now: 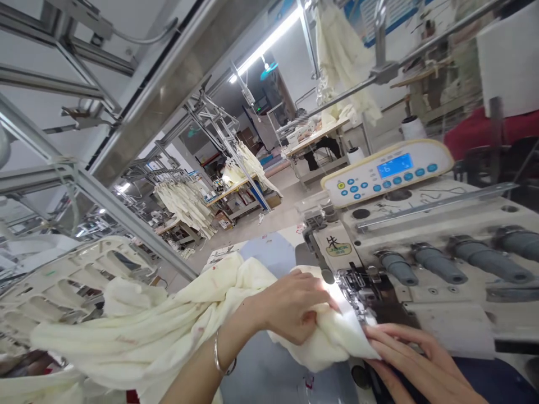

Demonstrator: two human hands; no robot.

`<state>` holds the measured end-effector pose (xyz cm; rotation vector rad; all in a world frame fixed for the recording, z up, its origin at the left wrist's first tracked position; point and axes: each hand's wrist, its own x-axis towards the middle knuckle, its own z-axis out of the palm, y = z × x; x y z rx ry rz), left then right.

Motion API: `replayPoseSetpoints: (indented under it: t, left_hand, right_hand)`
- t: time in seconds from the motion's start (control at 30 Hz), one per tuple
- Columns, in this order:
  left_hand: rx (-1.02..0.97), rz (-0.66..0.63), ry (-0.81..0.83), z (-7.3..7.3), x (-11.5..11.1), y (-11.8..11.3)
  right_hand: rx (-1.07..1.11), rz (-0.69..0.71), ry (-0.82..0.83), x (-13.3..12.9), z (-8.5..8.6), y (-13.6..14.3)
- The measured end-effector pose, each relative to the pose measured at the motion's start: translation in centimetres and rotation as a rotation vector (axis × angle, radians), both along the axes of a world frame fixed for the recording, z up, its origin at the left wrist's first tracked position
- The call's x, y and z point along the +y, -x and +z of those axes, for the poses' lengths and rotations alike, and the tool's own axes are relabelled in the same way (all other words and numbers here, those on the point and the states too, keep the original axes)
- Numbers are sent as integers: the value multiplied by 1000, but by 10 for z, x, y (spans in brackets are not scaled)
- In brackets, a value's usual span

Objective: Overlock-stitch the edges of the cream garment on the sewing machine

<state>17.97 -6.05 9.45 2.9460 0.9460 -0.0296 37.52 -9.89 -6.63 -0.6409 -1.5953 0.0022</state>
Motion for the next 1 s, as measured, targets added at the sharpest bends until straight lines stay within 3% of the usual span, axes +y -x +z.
replayPoseSetpoints:
  t: [0.1,0.17,0.3,0.37,0.47,0.6,0.7,0.8,1.0]
  left_hand:
    - [104,22,6,23,-16,-8]
    - [85,-35,74,37,-30,-15]
    - [-51,-150,215,47,-51,-27]
    - [-98,-116,144,42,-53,-30]
    - [-222,-79,54,24,-46,-31]
    - [-318,-134,136,-7,-34,-28]
    - [-233,22,111,-22,-28,-19]
    - [-129,141,-4,-26,-21,-7]
    - [-34,8,-173,-28,3,4]
  right_hand:
    - [-87,38,38,2,6,-8]
    - [-171,66,60,3,14,-14]
    - [-237,144,120,-3,38,-18]
    - [-220,154,149,-12,45,-15]
    - [-132,144,190,-28,41,-11]
    - [-8,105,183,-38,27,-10]
    - [-25,54,129,-34,25,-10]
    - [-49,50,110,-28,25,-9]
    - [7,28,193,-30,20,-3]
